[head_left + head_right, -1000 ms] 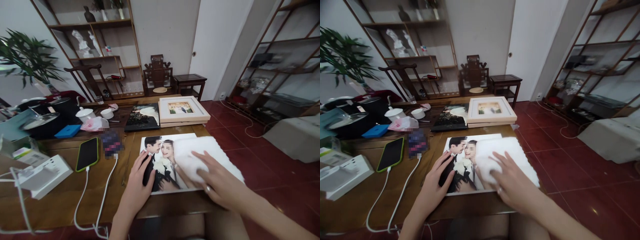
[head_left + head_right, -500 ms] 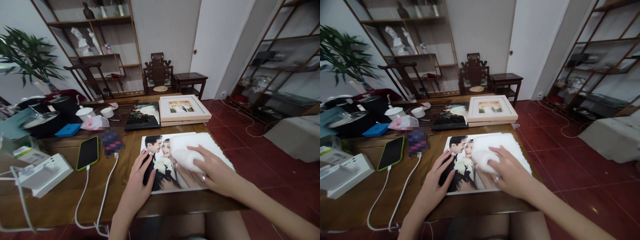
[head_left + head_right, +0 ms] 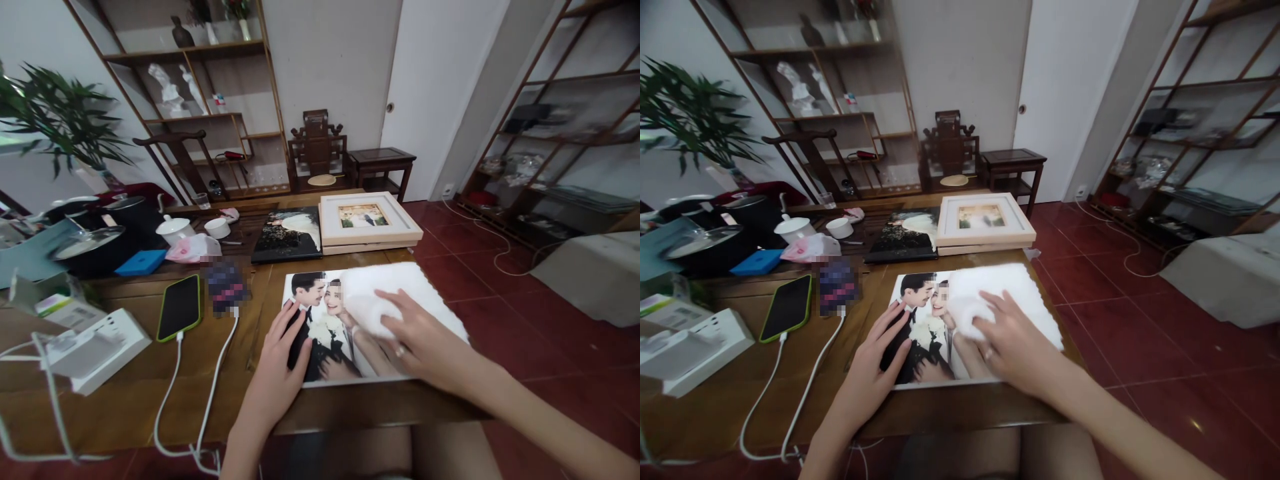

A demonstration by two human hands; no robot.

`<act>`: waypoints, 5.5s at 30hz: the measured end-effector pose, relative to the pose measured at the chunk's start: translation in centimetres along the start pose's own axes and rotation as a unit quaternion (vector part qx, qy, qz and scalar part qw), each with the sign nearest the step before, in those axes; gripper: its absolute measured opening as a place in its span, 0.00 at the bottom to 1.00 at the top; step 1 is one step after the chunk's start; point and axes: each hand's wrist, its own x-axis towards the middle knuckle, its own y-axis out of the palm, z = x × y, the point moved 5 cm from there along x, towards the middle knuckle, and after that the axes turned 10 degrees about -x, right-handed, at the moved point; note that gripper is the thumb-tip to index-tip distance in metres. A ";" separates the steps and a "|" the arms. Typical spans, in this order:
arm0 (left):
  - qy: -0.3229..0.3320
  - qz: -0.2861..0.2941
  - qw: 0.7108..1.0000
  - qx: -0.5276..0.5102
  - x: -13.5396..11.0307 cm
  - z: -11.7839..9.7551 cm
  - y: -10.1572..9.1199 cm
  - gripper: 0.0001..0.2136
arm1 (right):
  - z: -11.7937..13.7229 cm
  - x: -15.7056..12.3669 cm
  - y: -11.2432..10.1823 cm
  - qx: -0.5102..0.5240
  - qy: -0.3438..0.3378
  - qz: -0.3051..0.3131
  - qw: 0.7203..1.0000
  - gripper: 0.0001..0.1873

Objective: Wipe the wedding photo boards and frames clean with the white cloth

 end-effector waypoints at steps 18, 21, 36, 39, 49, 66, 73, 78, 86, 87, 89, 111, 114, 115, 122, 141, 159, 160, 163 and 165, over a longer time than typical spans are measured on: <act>-0.002 0.009 1.000 0.002 -0.1 -0.3 -0.2 0.19 | 0.8 1.0 -0.1 0.024 -0.027 0.003 0.999 0.11; -0.003 0.012 1.000 -0.007 0.0 -0.3 -0.2 0.20 | -1.4 4.6 0.4 -0.017 0.004 0.001 1.000 0.14; -0.007 0.002 1.000 -0.005 0.1 0.0 0.0 0.19 | 5.4 -3.6 0.5 0.013 -0.043 -0.057 0.997 0.09; -0.006 0.001 1.000 -0.004 0.0 -0.1 0.0 0.19 | 6.9 -5.7 0.8 -0.015 -0.074 -0.120 0.990 0.07; -0.004 0.004 1.000 -0.004 0.1 0.0 0.0 0.19 | 2.2 2.3 -0.1 0.034 -0.012 0.002 0.999 0.10; -0.003 0.002 1.000 -0.012 0.0 -0.1 0.0 0.20 | 4.3 1.9 0.8 0.053 -0.024 0.020 0.998 0.13; -0.005 0.000 1.000 -0.004 0.0 0.0 0.0 0.19 | 7.8 -4.7 1.7 0.031 -0.110 -0.111 0.987 0.08; -0.003 -0.005 1.000 -0.004 0.1 0.0 0.1 0.19 | 5.8 -2.4 0.0 0.077 -0.077 -0.012 0.994 0.09; -0.017 0.007 1.000 -0.015 -0.1 0.1 0.1 0.20 | 0.9 7.1 1.2 0.022 -0.002 0.019 1.000 0.11; -0.018 0.007 1.000 -0.017 -0.1 0.1 0.1 0.20 | 0.7 8.1 1.5 0.017 -0.003 0.022 1.000 0.11; -0.023 0.008 0.999 -0.022 -0.1 0.2 0.1 0.20 | 0.5 9.5 1.8 0.014 -0.007 0.025 1.000 0.10; -0.029 0.001 0.999 -0.038 -0.2 0.2 0.1 0.18 | 3.8 -4.2 -0.7 0.053 0.003 0.001 0.999 0.09; -0.034 0.005 0.999 -0.038 -0.1 0.2 0.1 0.19 | -0.2 -2.3 -0.3 0.015 0.075 0.017 0.997 0.13; -0.035 0.005 0.999 -0.037 -0.1 0.3 0.1 0.19 | -1.5 -1.5 0.0 0.009 0.091 0.023 0.996 0.14; -0.043 0.008 0.998 -0.053 -0.1 0.1 0.1 0.19 | -2.8 4.9 0.8 -0.024 0.086 0.025 0.996 0.15; -0.051 -0.056 0.996 -0.040 -0.2 -0.2 -0.7 0.21 | 7.1 -2.2 -1.0 0.080 -0.091 0.101 0.987 0.13; 0.000 -0.028 0.999 -0.028 0.1 -0.2 -0.2 0.15 | 2.8 11.8 0.9 0.007 -0.034 0.064 0.997 0.12; 0.000 -0.028 0.999 -0.030 0.1 -0.2 -0.2 0.15 | 3.4 12.6 1.0 0.010 -0.043 0.063 0.997 0.13; -0.004 -0.026 0.999 -0.032 0.1 -0.2 -0.3 0.15 | 4.5 13.4 1.1 0.013 -0.049 0.057 0.997 0.16; -0.007 -0.025 0.999 -0.030 0.1 -0.2 -0.3 0.15 | 4.4 12.8 1.0 0.012 -0.038 0.052 0.998 0.16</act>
